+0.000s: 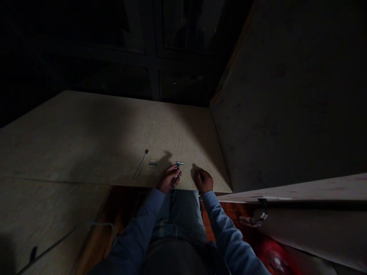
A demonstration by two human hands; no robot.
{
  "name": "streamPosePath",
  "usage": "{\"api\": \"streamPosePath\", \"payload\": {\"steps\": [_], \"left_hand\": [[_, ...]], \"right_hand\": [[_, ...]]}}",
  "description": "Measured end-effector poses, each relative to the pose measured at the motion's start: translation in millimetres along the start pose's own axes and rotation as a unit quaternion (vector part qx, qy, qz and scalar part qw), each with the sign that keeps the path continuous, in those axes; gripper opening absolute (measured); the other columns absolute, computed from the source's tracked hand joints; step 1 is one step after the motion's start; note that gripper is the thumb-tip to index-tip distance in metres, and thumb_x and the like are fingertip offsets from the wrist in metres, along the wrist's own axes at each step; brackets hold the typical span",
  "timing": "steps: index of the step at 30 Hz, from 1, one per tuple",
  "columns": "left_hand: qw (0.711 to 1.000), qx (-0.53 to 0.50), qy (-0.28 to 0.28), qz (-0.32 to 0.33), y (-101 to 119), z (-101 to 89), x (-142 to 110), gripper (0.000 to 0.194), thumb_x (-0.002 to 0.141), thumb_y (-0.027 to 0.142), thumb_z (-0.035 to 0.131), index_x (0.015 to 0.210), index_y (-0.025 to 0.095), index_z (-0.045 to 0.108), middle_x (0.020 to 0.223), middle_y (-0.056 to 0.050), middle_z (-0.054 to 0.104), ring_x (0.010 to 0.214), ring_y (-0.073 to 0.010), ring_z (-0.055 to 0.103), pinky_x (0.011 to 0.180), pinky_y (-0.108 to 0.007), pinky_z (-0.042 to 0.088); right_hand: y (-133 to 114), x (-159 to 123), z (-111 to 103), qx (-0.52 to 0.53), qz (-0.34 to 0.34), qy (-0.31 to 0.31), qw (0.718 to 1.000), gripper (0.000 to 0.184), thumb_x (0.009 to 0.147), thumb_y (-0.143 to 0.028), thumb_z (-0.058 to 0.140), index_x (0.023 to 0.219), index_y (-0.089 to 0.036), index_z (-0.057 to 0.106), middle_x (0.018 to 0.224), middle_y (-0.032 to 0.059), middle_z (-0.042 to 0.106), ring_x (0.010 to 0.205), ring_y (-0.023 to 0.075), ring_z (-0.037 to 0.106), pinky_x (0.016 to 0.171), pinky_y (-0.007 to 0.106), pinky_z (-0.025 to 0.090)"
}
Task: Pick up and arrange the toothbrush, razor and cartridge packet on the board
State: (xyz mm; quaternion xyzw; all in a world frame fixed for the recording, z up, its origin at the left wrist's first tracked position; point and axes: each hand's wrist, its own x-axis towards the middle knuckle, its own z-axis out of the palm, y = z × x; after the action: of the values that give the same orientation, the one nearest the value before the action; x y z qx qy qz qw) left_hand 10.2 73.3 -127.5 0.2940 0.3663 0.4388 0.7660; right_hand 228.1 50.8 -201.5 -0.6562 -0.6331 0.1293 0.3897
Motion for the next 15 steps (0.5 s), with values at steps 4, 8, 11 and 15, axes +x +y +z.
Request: {"api": "streamPosePath", "payload": {"steps": [4,8,11,15], "left_hand": [[0.999,-0.006,0.05,0.003,-8,-18.6,3,0.064,0.063,0.037,0.086,0.117,0.014,0.061,0.068,0.006,0.06,0.04,-0.0044,0.048,0.035,-0.018,0.024],[0.998,-0.033,0.059,0.02,-9,-25.9,4,0.058,0.062,0.036,0.087,0.109,0.013,0.063,0.065,0.006,0.058,0.042,-0.0041,0.046,0.039,-0.019,0.029],[0.998,-0.049,0.045,0.019,-10,-28.0,3,0.054,0.06,0.035,0.088,0.104,0.013,0.064,0.063,0.007,0.056,0.044,-0.0039,0.046,0.042,-0.02,0.03],[0.998,-0.065,0.022,0.01,-11,-31.2,4,0.055,0.056,0.033,0.09,0.102,0.013,0.067,0.064,0.007,0.055,0.045,-0.0033,0.045,0.045,-0.02,0.03]], "right_hand": [[1,0,-1,-0.002,0.014,-0.001,1.0,0.039,0.091,-0.045,0.049,0.096,-0.019,0.077,0.095,0.0122,0.078,0.085,0.0252,0.07,0.079,0.035,0.054],[0,0,-1,0.002,0.03,0.001,1.0,0.04,0.088,-0.046,0.05,0.095,-0.018,0.078,0.093,0.0131,0.077,0.085,0.0258,0.069,0.079,0.037,0.054],[-3,0,-2,0.011,0.045,0.003,0.999,0.038,0.087,-0.046,0.051,0.093,-0.019,0.077,0.094,0.0129,0.077,0.086,0.0257,0.069,0.082,0.037,0.053],[-7,4,-5,0.041,0.068,0.001,0.997,0.038,0.085,-0.05,0.054,0.09,-0.02,0.077,0.094,0.0114,0.078,0.088,0.0259,0.069,0.083,0.037,0.054]]}}
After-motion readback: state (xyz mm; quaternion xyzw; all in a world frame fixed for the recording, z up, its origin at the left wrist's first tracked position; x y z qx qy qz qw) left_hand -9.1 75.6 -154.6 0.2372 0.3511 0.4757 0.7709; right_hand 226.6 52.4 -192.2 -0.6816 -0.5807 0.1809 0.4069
